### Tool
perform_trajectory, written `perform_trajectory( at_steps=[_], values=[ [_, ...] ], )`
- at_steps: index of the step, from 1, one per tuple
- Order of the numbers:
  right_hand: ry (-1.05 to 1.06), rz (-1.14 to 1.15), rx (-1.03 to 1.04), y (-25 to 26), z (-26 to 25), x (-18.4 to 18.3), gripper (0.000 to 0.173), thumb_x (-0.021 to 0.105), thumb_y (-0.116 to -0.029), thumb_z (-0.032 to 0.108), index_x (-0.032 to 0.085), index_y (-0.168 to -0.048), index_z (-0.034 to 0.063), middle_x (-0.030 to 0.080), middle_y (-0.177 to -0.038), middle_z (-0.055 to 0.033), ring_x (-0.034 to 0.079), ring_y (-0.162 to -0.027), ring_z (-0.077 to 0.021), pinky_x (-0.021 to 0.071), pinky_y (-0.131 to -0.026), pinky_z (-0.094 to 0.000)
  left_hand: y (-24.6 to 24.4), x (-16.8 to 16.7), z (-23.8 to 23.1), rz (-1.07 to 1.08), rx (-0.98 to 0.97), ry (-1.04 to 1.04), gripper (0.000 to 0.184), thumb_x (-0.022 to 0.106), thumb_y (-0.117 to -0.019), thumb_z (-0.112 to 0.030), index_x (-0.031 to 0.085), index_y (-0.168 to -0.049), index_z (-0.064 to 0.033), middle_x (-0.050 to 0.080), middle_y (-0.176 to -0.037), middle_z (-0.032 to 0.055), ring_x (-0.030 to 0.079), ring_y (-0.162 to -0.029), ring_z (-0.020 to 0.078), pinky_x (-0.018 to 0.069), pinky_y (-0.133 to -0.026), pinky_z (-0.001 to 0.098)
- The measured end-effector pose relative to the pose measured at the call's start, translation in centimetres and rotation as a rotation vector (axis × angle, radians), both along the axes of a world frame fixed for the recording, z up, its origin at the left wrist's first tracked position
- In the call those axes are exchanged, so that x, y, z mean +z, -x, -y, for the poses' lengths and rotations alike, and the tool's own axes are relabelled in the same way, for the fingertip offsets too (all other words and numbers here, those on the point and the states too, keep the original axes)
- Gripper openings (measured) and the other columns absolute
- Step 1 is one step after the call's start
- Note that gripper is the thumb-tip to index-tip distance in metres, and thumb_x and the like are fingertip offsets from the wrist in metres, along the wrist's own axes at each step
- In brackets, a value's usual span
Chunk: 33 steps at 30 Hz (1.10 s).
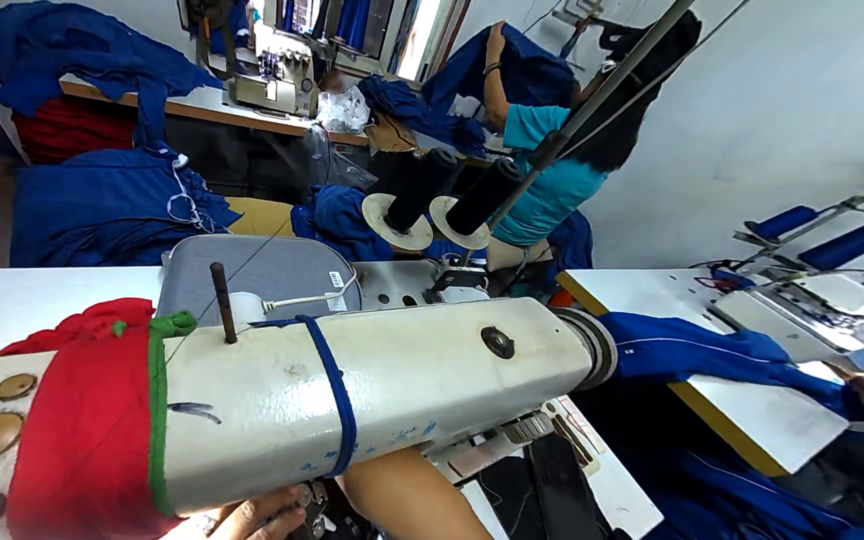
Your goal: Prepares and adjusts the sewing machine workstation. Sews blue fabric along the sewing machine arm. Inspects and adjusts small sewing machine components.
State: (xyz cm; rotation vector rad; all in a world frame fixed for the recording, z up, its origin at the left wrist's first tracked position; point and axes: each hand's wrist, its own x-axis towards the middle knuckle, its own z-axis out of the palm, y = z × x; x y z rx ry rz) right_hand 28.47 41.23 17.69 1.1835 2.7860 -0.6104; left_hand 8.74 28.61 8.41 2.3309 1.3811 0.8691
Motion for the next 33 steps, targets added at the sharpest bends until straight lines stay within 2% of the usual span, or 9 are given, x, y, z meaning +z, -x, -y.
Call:
perform_trajectory(
  at_steps=[1,4,9,13,18,23,26,29,33],
  values=[
    [0.013,0.02,0.016,-0.2,0.0,0.5,0.033,0.053,-0.1017,0.017,0.068,-0.127,0.0019,0.068,-0.127,-0.0213,0.063,-0.123,-0.0371,0.0472,-0.104,-0.0564,0.0,0.0,0.0,0.005,0.002,0.005,0.092,0.049,-0.0824,-0.085,0.061,-0.139,-0.0132,0.062,-0.139,0.0145,0.06,-0.119,0.0309,0.0444,-0.101,0.0473],
    [-0.203,0.019,0.107,-0.9,0.7,-0.4,0.027,0.067,-0.0912,0.011,0.072,-0.118,0.005,0.072,-0.116,-0.0191,0.069,-0.111,-0.039,0.0553,-0.088,-0.0626,0.0,0.0,0.1,-0.011,0.002,0.001,0.092,0.051,-0.0815,-0.086,0.061,-0.139,-0.0141,0.061,-0.141,0.0131,0.06,-0.121,0.0306,0.0448,-0.101,0.0478],
    [-0.198,-0.01,0.011,0.3,0.2,-1.3,0.023,0.059,-0.0979,0.013,0.074,-0.113,0.0025,0.073,-0.112,-0.0211,0.07,-0.109,-0.0388,0.0555,-0.089,-0.0604,0.3,-0.2,0.0,-0.03,-0.012,-0.005,0.091,0.052,-0.0818,-0.085,0.06,-0.14,-0.0158,0.06,-0.143,0.0109,0.06,-0.121,0.0297,0.0445,-0.102,0.0478],
    [-0.234,-0.046,-0.035,0.5,0.2,-1.0,0.022,0.06,-0.0973,0.014,0.075,-0.11,0.004,0.074,-0.109,-0.0195,0.071,-0.107,-0.0368,0.0564,-0.087,-0.0593,0.2,-0.4,0.1,0.005,-0.007,-0.002,0.092,0.053,-0.0815,-0.084,0.061,-0.14,-0.014,0.06,-0.143,0.0124,0.06,-0.118,0.0293,0.0436,-0.101,0.0457],
    [-0.35,-0.1,0.087,-0.5,0.3,-1.1,0.019,0.066,-0.0919,0.014,0.075,-0.108,0.0089,0.075,-0.102,-0.0143,0.074,-0.098,-0.0336,0.059,-0.077,-0.0582,0.4,-0.2,0.0,-0.022,-0.021,-0.023,0.091,0.053,-0.0819,-0.084,0.062,-0.139,-0.0135,0.062,-0.14,0.0127,0.061,-0.117,0.0294,0.0451,-0.099,0.0447],
    [0.003,-0.136,0.153,1.6,-0.5,-1.1,0.028,0.06,-0.0999,0.025,0.075,-0.111,0.004,0.074,-0.111,-0.0182,0.069,-0.111,-0.0335,0.0518,-0.096,-0.0581,0.4,-0.7,0.1,0.021,-0.017,-0.006,0.092,0.058,-0.0796,-0.083,0.062,-0.138,-0.0121,0.062,-0.139,0.0155,0.06,-0.118,0.0298,0.0453,-0.1,0.0432],
    [0.328,0.101,0.101,3.3,-1.6,0.7,0.037,0.053,-0.1049,0.029,0.067,-0.128,0.0023,0.065,-0.131,-0.0215,0.057,-0.129,-0.0334,0.0404,-0.109,-0.056,0.3,-1.5,0.1,0.072,-0.01,-0.021,0.093,0.059,-0.0787,-0.083,0.064,-0.136,-0.0101,0.062,-0.139,0.0168,0.059,-0.118,0.0287,0.0431,-0.102,0.0409],
    [0.457,0.227,0.066,3.8,-2.6,1.6,0.041,0.052,-0.1061,0.031,0.063,-0.132,0.001,0.06,-0.137,-0.0229,0.053,-0.133,-0.0337,0.0376,-0.111,-0.056,0.3,-1.5,0.0,0.069,-0.011,-0.026,0.092,0.06,-0.079,-0.082,0.064,-0.136,-0.0093,0.063,-0.137,0.0182,0.06,-0.116,0.0289,0.0438,-0.1,0.0396],
    [0.438,0.225,0.065,3.4,-2.7,1.6,0.04,0.051,-0.1066,0.031,0.064,-0.129,0.0007,0.061,-0.134,-0.0231,0.054,-0.131,-0.0341,0.0386,-0.109,-0.0571,0.3,-1.7,0.0,0.098,-0.026,-0.027,0.094,0.061,-0.0787,-0.081,0.064,-0.135,-0.006,0.062,-0.134,0.0217,0.059,-0.115,0.031,0.0434,-0.101,0.0407]
  ],
)
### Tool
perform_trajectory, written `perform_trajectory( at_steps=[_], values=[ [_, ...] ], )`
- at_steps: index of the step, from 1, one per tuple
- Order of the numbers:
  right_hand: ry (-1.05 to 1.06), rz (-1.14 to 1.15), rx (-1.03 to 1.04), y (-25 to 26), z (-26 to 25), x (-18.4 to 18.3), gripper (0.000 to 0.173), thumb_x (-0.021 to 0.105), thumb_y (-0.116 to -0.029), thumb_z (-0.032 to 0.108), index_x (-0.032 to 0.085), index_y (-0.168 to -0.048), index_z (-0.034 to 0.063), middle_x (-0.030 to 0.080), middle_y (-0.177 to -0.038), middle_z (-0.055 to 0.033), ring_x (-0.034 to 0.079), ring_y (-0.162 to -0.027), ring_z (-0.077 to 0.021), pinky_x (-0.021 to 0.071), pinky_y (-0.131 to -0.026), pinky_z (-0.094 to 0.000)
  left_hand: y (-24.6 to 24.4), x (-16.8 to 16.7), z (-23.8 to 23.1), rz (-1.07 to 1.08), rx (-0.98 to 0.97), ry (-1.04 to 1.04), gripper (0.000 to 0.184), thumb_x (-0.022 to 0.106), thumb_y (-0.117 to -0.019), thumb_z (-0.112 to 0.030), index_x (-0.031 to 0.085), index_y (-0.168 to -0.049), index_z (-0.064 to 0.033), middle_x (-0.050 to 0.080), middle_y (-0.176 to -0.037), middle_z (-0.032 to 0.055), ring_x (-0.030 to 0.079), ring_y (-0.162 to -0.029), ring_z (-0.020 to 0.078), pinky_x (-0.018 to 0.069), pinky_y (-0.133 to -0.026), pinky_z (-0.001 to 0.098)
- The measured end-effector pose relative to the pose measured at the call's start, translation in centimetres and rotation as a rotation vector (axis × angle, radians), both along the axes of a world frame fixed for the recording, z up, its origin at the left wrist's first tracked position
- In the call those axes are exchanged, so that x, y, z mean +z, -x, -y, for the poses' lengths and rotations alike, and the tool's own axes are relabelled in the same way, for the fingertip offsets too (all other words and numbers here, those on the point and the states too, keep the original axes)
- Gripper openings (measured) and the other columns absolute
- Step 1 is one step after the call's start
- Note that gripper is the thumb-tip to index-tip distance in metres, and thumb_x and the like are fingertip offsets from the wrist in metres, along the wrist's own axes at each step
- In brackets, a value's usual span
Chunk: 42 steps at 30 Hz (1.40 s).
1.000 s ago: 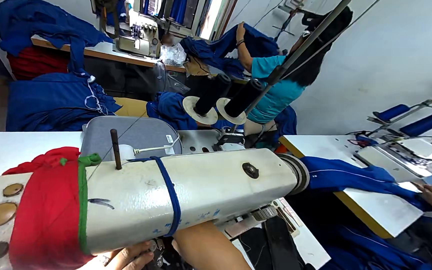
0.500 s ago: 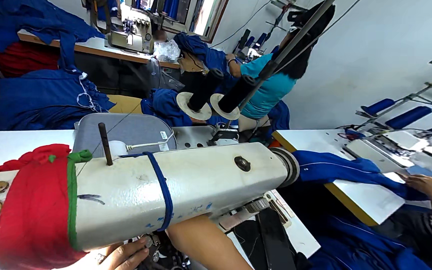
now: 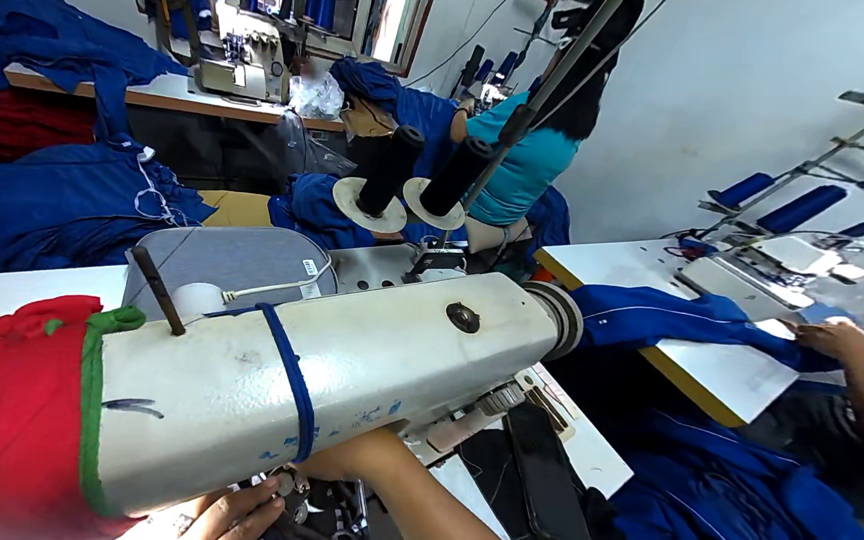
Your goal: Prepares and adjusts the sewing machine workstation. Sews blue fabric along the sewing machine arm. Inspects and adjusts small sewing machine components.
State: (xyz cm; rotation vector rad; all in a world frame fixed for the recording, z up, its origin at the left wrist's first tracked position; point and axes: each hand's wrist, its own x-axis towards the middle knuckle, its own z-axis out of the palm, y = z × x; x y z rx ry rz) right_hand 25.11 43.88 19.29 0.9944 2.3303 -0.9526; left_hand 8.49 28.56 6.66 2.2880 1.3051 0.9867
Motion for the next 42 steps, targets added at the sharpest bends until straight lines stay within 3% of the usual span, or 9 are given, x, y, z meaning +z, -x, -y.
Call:
perform_trajectory(
  at_steps=[4,6,14,18,21,27,30,34,42],
  values=[
    [0.03,-0.126,0.025,-1.8,-0.2,-0.7,0.038,0.059,-0.103,0.031,0.067,-0.122,-0.0019,0.067,-0.117,-0.024,0.062,-0.114,-0.0357,0.0433,-0.101,-0.0577,0.0,0.4,0.1,-0.022,0.005,0.005,0.094,0.059,-0.0794,-0.082,0.064,-0.135,-0.0069,0.063,-0.135,0.0211,0.06,-0.115,0.0313,0.044,-0.1,0.0417],
    [0.069,-0.18,0.039,-2.4,-0.2,-1.0,0.037,0.064,-0.1003,0.025,0.066,-0.126,-0.0009,0.068,-0.113,-0.0228,0.063,-0.108,-0.035,0.0452,-0.099,-0.0563,0.0,0.3,0.1,-0.017,0.005,0.001,0.093,0.059,-0.08,-0.082,0.064,-0.135,-0.0067,0.062,-0.135,0.0211,0.06,-0.115,0.0311,0.0437,-0.1,0.0411],
    [0.087,-0.149,-0.08,-1.8,-0.5,-0.9,0.026,0.058,-0.1042,0.022,0.071,-0.119,0.0051,0.069,-0.117,-0.0152,0.062,-0.112,-0.0236,0.0451,-0.101,-0.045,0.1,0.3,0.0,-0.018,0.002,0.011,0.096,0.059,-0.0788,-0.083,0.062,-0.138,-0.0074,0.061,-0.138,0.0215,0.059,-0.119,0.0314,0.0435,-0.102,0.0416],
    [-0.043,-0.097,-0.16,-2.0,0.1,-0.6,0.034,0.05,-0.1073,0.026,0.067,-0.124,0.0021,0.067,-0.121,-0.0202,0.063,-0.116,-0.0313,0.0447,-0.103,-0.0534,0.1,-0.3,0.0,-0.008,0.005,-0.01,0.095,0.058,-0.0788,-0.083,0.063,-0.137,-0.008,0.061,-0.138,0.0214,0.06,-0.117,0.031,0.0435,-0.101,0.0416],
    [-0.111,-0.107,-0.183,-2.9,1.0,0.2,0.033,0.049,-0.1067,0.019,0.064,-0.13,0.0004,0.065,-0.129,-0.022,0.059,-0.125,-0.0345,0.0425,-0.107,-0.0554,0.2,-0.1,0.0,-0.028,0.009,-0.002,0.096,0.056,-0.079,-0.085,0.063,-0.137,-0.0084,0.061,-0.137,0.0216,0.059,-0.117,0.0308,0.0429,-0.101,0.0412],
    [-0.262,-0.213,-0.095,-4.3,3.1,-0.9,0.041,0.061,-0.0958,0.002,0.061,-0.136,0.0013,0.061,-0.138,-0.0219,0.053,-0.134,-0.0377,0.0405,-0.113,-0.0531,0.3,-0.1,0.0,-0.022,0.003,0.0,0.096,0.057,-0.0786,-0.084,0.063,-0.136,-0.0083,0.061,-0.138,0.0213,0.059,-0.117,0.0315,0.0431,-0.101,0.042],
    [-0.322,-0.166,-0.066,-4.3,3.2,-2.2,0.038,0.06,-0.0948,0.0,0.064,-0.132,0.0024,0.061,-0.135,-0.0219,0.055,-0.131,-0.0389,0.0462,-0.107,-0.0539,0.3,0.0,0.0,-0.029,0.001,0.0,0.096,0.057,-0.0783,-0.085,0.064,-0.136,-0.0084,0.061,-0.137,0.0212,0.059,-0.116,0.0315,0.0433,-0.101,0.042],
    [-0.514,-0.21,-0.123,-3.5,3.5,-3.6,0.024,0.051,-0.1026,0.008,0.071,-0.114,0.0025,0.07,-0.115,-0.0216,0.067,-0.111,-0.0397,0.0556,-0.088,-0.0574,0.3,-0.2,-0.1,-0.02,0.001,-0.012,0.096,0.057,-0.0785,-0.085,0.064,-0.135,-0.0077,0.062,-0.137,0.0214,0.059,-0.119,0.0314,0.0437,-0.102,0.0421],
    [-0.56,-0.211,-0.213,-2.9,3.5,-3.5,0.027,0.053,-0.102,0.009,0.069,-0.122,0.0032,0.069,-0.122,-0.0212,0.066,-0.116,-0.0383,0.055,-0.093,-0.0562,0.5,0.0,-0.1,-0.032,-0.008,-0.017,0.094,0.056,-0.0798,-0.085,0.064,-0.136,-0.009,0.061,-0.139,0.0193,0.059,-0.12,0.0296,0.0432,-0.103,0.0419]
  ],
)
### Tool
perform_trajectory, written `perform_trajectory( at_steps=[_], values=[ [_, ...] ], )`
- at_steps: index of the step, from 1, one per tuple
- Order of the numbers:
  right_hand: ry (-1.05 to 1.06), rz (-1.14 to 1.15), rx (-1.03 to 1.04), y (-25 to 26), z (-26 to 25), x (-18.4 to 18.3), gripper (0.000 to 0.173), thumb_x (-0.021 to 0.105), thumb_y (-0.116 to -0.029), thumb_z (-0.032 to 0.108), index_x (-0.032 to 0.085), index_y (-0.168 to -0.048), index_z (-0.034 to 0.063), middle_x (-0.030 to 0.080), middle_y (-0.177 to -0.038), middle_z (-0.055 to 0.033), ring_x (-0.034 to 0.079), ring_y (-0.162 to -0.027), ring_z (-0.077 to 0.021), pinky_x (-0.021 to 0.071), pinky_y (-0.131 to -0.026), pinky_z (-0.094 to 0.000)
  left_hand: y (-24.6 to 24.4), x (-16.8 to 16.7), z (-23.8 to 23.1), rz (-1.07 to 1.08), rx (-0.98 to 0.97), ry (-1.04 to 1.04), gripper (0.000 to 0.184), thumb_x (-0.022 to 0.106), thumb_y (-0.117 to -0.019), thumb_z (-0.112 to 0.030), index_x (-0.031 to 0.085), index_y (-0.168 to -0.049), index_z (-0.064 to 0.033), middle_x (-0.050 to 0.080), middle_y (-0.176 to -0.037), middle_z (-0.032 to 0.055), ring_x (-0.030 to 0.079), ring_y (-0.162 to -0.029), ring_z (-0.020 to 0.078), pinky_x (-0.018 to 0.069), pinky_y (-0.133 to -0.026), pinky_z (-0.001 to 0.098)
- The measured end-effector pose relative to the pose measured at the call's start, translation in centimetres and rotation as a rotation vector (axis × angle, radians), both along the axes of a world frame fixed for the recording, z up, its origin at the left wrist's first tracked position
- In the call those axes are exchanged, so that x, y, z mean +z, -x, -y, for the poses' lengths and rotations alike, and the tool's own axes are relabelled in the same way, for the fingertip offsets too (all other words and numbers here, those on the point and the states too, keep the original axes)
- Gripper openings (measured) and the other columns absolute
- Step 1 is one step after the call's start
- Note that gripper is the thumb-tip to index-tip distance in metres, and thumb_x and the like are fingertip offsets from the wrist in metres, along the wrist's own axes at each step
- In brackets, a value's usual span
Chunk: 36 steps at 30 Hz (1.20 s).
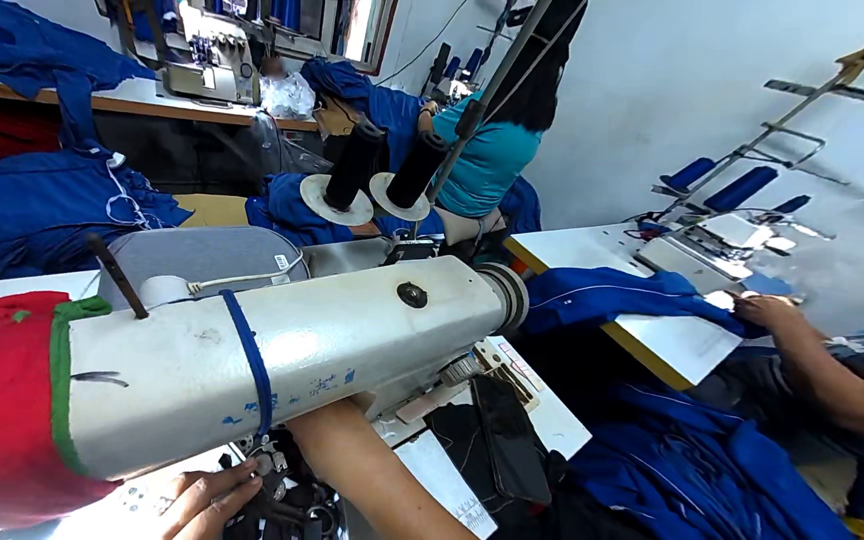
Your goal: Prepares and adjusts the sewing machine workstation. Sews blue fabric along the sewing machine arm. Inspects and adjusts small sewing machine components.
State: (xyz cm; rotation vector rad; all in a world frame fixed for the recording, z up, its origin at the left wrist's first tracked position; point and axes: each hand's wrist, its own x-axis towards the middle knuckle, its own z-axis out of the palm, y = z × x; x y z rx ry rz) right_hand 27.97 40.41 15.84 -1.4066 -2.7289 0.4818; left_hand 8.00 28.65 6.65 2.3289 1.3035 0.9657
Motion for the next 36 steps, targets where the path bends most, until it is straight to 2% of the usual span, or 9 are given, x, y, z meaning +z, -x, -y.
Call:
perform_trajectory(
  at_steps=[8,13,19,21,22,25,28,32,36],
  values=[
    [0.067,-0.003,0.029,-0.1,-0.4,0.6,0.031,0.051,-0.1027,0.008,0.066,-0.13,0.0046,0.066,-0.13,-0.021,0.061,-0.125,-0.038,0.0503,-0.101,-0.057,0.1,0.1,-0.1,-0.001,0.002,-0.004,0.095,0.054,-0.0798,-0.085,0.064,-0.137,-0.01,0.061,-0.14,0.0182,0.059,-0.118,0.0292,0.0434,-0.101,0.0411],
    [0.008,-0.027,0.056,-0.3,-0.3,-0.1,0.029,0.052,-0.102,0.007,0.068,-0.127,0.0049,0.067,-0.127,-0.0202,0.063,-0.122,-0.0373,0.0519,-0.099,-0.0561,0.0,0.3,-0.1,-0.008,0.003,-0.007,0.096,0.054,-0.0795,-0.086,0.064,-0.136,-0.0092,0.062,-0.139,0.018,0.06,-0.118,0.0287,0.0435,-0.101,0.0404],
    [-0.103,-0.161,0.147,-1.1,-0.3,-0.9,0.028,0.056,-0.0989,0.004,0.071,-0.122,0.0066,0.071,-0.119,-0.0183,0.067,-0.115,-0.0358,0.0553,-0.094,-0.0545,0.2,-0.1,-0.1,0.032,-0.004,-0.006,0.096,0.057,-0.0783,-0.085,0.065,-0.134,-0.0073,0.062,-0.136,0.0208,0.059,-0.118,0.0297,0.0432,-0.102,0.0413],
    [0.046,-0.119,0.192,-1.6,-0.5,-0.3,0.023,0.056,-0.097,0.002,0.071,-0.114,0.0033,0.068,-0.118,-0.0207,0.066,-0.114,-0.0375,0.0539,-0.094,-0.0552,0.3,-0.1,-0.2,0.044,-0.013,0.0,0.096,0.058,-0.0786,-0.083,0.064,-0.134,-0.0059,0.062,-0.136,0.0228,0.059,-0.119,0.0317,0.0431,-0.103,0.0431],
    [0.169,-0.066,0.213,-1.8,-0.7,0.2,0.022,0.055,-0.0972,0.001,0.07,-0.113,0.0021,0.065,-0.122,-0.0221,0.062,-0.118,-0.0381,0.0511,-0.098,-0.0552,0.4,-0.2,-0.2,0.049,-0.01,0.002,0.096,0.058,-0.0783,-0.084,0.064,-0.135,-0.0061,0.062,-0.136,0.0228,0.059,-0.118,0.0319,0.043,-0.103,0.0435],
    [0.334,-0.014,0.24,-2.1,-0.9,0.9,0.025,0.055,-0.0984,0.006,0.071,-0.118,0.0017,0.058,-0.135,-0.024,0.053,-0.131,-0.0373,0.0421,-0.11,-0.0513,0.5,-0.5,-0.2,0.049,-0.004,-0.004,0.096,0.06,-0.0771,-0.084,0.064,-0.135,-0.0073,0.062,-0.136,0.0218,0.06,-0.118,0.0308,0.0438,-0.102,0.0427],
    [0.362,-0.015,0.258,-2.1,-0.7,0.3,0.026,0.056,-0.0975,0.007,0.072,-0.117,0.0018,0.056,-0.136,-0.0248,0.048,-0.134,-0.0385,0.04,-0.111,-0.0517,0.6,-0.5,-0.3,0.028,-0.006,-0.009,0.096,0.06,-0.077,-0.084,0.064,-0.135,-0.0072,0.062,-0.136,0.0213,0.06,-0.117,0.0302,0.0449,-0.101,0.0414],
    [0.388,-0.046,0.286,-2.3,-0.9,-0.5,0.028,0.061,-0.0935,0.008,0.072,-0.118,0.0024,0.057,-0.132,-0.0236,0.048,-0.132,-0.0377,0.039,-0.111,-0.0517,0.7,-0.4,-0.2,0.033,-0.011,-0.009,0.096,0.059,-0.0779,-0.084,0.064,-0.134,-0.0063,0.062,-0.136,0.0225,0.059,-0.119,0.0311,0.044,-0.102,0.0417],
    [0.388,-0.089,0.287,-2.4,-0.9,-1.0,0.024,0.061,-0.0962,0.013,0.071,-0.114,0.0011,0.059,-0.126,-0.0219,0.051,-0.128,-0.0372,0.0398,-0.11,-0.0517,0.7,-0.4,-0.2,0.029,-0.007,-0.002,0.096,0.059,-0.0771,-0.084,0.064,-0.134,-0.0064,0.062,-0.136,0.0223,0.059,-0.119,0.0312,0.0443,-0.102,0.0412]
  ],
)
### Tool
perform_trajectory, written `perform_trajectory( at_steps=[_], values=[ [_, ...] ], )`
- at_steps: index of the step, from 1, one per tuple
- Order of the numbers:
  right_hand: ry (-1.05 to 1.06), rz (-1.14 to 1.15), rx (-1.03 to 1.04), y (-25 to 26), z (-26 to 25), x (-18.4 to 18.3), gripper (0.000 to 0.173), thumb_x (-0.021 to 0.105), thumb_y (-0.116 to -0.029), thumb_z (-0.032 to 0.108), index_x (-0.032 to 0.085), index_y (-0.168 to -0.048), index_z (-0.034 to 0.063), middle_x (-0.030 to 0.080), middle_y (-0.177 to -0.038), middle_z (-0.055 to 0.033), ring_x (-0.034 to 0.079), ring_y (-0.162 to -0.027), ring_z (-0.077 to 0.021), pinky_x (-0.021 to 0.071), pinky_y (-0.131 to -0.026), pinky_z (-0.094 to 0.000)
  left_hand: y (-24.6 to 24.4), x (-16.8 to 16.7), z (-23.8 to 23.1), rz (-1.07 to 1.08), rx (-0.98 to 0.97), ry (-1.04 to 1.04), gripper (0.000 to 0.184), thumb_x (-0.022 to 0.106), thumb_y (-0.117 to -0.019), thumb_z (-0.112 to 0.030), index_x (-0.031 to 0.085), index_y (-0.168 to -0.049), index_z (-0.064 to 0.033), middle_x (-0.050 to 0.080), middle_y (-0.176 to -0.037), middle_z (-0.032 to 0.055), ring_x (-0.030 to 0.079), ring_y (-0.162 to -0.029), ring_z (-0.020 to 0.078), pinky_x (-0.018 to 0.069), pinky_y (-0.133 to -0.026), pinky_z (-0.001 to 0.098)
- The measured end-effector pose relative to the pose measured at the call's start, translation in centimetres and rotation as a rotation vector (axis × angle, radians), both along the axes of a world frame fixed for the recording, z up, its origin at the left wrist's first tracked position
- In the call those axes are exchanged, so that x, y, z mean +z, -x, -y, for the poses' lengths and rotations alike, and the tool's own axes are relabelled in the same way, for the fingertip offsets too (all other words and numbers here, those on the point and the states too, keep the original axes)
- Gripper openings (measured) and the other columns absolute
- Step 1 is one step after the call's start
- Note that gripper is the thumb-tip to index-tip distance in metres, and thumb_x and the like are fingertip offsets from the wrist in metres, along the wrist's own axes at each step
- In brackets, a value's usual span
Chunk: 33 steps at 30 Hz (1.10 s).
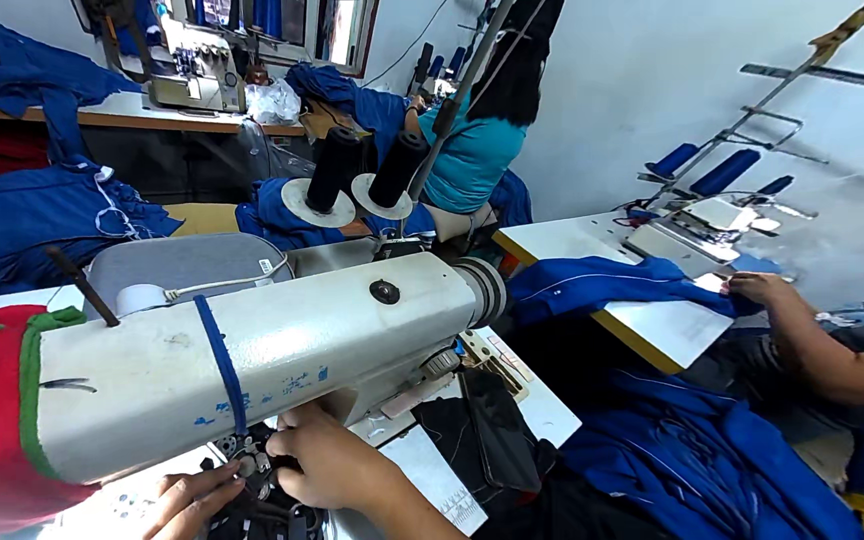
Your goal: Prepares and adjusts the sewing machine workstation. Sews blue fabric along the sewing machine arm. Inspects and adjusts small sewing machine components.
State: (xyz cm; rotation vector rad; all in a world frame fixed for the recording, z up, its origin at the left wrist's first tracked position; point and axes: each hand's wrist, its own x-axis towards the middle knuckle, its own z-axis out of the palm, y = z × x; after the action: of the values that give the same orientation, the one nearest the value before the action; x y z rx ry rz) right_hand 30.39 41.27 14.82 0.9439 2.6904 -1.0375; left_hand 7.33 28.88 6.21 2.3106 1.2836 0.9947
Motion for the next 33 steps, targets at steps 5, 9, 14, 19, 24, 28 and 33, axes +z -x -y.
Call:
perform_trajectory(
  at_steps=[5,9,14,19,24,28,33],
  values=[
    [-0.111,-0.065,0.036,-0.4,0.7,0.1,0.022,0.057,-0.0963,0.008,0.071,-0.109,-0.0022,0.062,-0.126,-0.0219,0.055,-0.127,-0.0372,0.0445,-0.104,-0.0546,-0.2,0.1,0.1,-0.001,0.022,-0.016,0.096,0.058,-0.0772,-0.085,0.066,-0.132,-0.0075,0.063,-0.135,0.02,0.059,-0.117,0.0294,0.0433,-0.102,0.0406],
    [-0.203,-0.226,0.016,-1.6,1.0,-0.6,0.019,0.061,-0.0936,0.008,0.073,-0.105,0.0003,0.067,-0.116,-0.0195,0.06,-0.119,-0.0341,0.0479,-0.104,-0.0458,-0.2,0.2,0.1,-0.002,0.021,-0.005,0.093,0.059,-0.078,-0.084,0.065,-0.135,-0.0098,0.062,-0.138,0.0184,0.06,-0.12,0.0291,0.0442,-0.103,0.0422],
    [-0.237,-0.493,-0.049,-2.5,1.2,-2.4,0.018,0.063,-0.0911,0.008,0.075,-0.103,0.0036,0.069,-0.104,-0.0163,0.063,-0.109,-0.0309,0.0502,-0.099,-0.0422,-0.5,0.6,0.2,0.048,0.016,0.029,0.096,0.056,-0.0782,-0.086,0.066,-0.134,-0.0085,0.062,-0.138,0.0192,0.059,-0.121,0.0298,0.0437,-0.103,0.0435],
    [-0.19,-0.662,-0.159,-2.8,1.5,-3.5,0.018,0.065,-0.0904,0.008,0.074,-0.104,0.0011,0.073,-0.102,-0.0131,0.066,-0.106,-0.0242,0.0497,-0.1,-0.0381,-3.8,1.5,-0.6,0.133,0.349,-0.074,0.043,0.06,-0.0957,-0.053,0.077,-0.112,-0.0169,0.071,-0.111,0.0104,0.062,-0.108,0.0245,0.0444,-0.095,0.045],
    [-0.14,-0.709,-0.208,-2.6,1.9,-3.8,0.019,0.066,-0.0906,0.009,0.075,-0.104,-0.0013,0.074,-0.102,-0.0147,0.067,-0.105,-0.025,0.05,-0.099,-0.0382,-6.0,3.2,-2.1,-0.012,0.458,-0.123,0.037,0.064,-0.0884,-0.052,0.079,-0.1,-0.0204,0.073,-0.102,0.0059,0.068,-0.1,0.0275,0.0464,-0.09,0.0591],
    [-0.14,-0.705,-0.259,-2.4,2.4,-3.7,0.02,0.065,-0.0915,0.009,0.075,-0.104,-0.0039,0.074,-0.101,-0.0173,0.067,-0.103,-0.0272,0.0505,-0.098,-0.0397,-7.1,3.8,-2.7,0.029,0.47,-0.045,0.035,0.067,-0.0867,-0.043,0.079,-0.096,-0.0118,0.076,-0.098,0.0078,0.073,-0.094,0.0289,0.0499,-0.088,0.0626],
    [-0.139,-0.651,-0.255,-2.4,2.7,-3.2,0.024,0.06,-0.0978,0.009,0.076,-0.111,-0.003,0.075,-0.105,-0.0177,0.068,-0.107,-0.0287,0.0493,-0.101,-0.0401,-7.2,3.0,-2.9,0.083,0.534,-0.097,0.031,0.063,-0.0853,-0.041,0.079,-0.089,-0.0145,0.075,-0.085,0.0019,0.07,-0.086,0.024,0.0363,-0.095,0.0666]
  ],
)
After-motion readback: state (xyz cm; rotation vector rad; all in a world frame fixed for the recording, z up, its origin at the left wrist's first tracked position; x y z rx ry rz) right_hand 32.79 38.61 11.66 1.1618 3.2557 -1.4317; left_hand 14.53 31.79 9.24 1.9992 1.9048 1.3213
